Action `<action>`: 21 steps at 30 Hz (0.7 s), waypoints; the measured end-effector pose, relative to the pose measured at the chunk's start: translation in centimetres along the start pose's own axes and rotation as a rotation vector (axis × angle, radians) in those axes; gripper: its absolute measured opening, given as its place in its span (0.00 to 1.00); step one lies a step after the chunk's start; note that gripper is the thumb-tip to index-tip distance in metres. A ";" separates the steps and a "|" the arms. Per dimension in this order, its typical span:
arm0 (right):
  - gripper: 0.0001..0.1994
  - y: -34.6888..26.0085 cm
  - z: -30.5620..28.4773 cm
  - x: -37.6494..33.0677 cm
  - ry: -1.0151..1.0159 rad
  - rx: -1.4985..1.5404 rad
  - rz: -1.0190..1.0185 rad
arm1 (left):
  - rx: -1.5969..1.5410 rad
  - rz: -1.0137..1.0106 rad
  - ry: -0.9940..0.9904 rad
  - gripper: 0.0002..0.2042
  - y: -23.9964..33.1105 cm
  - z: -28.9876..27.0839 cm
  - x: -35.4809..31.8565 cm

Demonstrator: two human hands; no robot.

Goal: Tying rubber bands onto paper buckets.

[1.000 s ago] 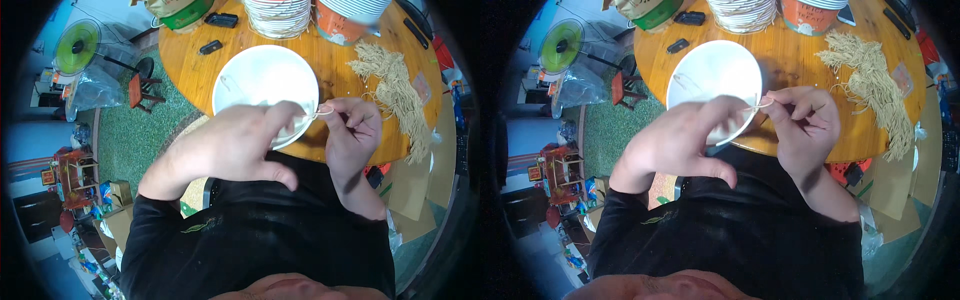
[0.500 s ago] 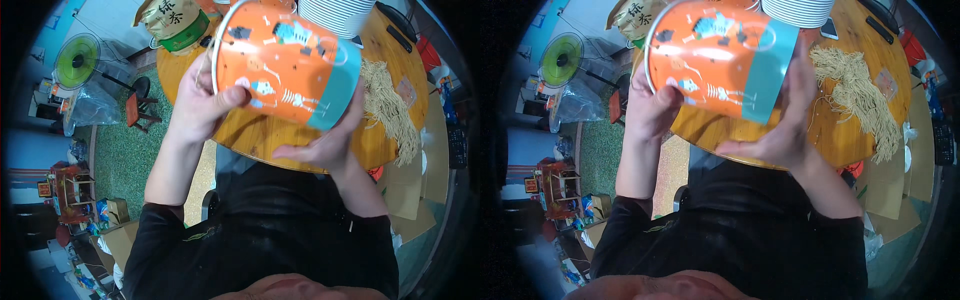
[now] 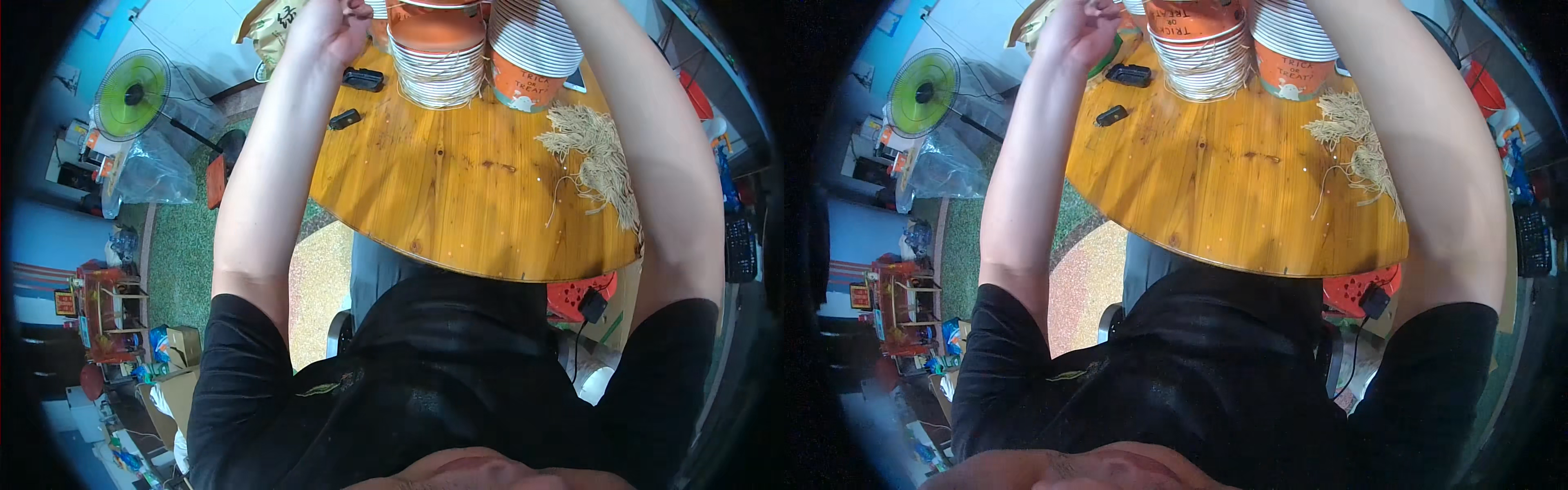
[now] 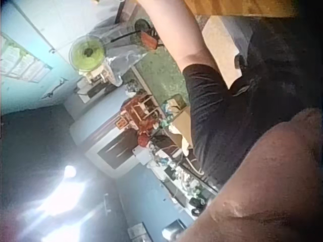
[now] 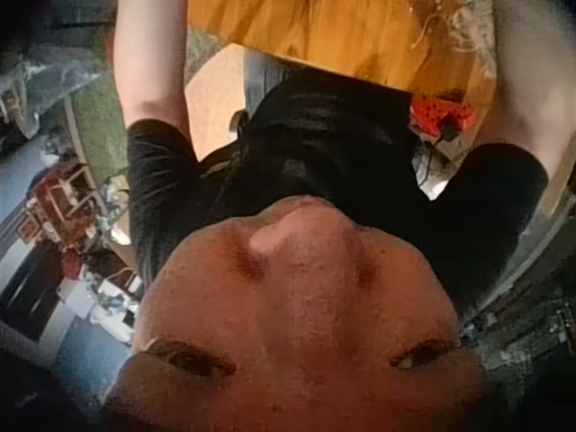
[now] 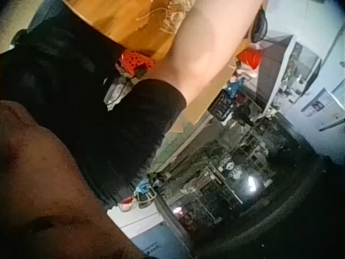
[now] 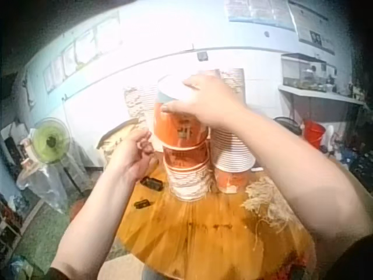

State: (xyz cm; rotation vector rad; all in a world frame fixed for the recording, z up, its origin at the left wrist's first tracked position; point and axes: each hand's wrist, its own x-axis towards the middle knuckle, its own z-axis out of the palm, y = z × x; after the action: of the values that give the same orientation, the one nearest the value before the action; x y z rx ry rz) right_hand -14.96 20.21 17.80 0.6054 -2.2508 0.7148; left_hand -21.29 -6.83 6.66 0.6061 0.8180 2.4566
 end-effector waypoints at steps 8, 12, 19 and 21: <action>0.39 3.2 7.4 1.6 -0.033 -0.347 -0.118 | 0.308 0.357 0.058 0.14 -5.9 -3.1 -1.7; 0.40 5.6 6.5 3.9 -0.424 -0.141 0.069 | 1.053 0.328 0.566 0.37 -9.6 0.1 -1.1; 0.36 5.9 7.6 2.9 -0.434 -0.160 -0.127 | 1.661 0.753 0.313 0.57 -12.5 2.5 -1.3; 0.28 5.8 6.3 1.7 -0.203 -0.087 -0.219 | 1.619 0.737 0.392 0.57 -13.1 2.4 -1.3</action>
State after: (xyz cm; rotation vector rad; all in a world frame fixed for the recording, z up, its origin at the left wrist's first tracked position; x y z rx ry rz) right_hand -22.42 20.10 13.35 0.9000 -2.3374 0.4618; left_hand -15.09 2.77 -0.29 1.0112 3.2119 1.8648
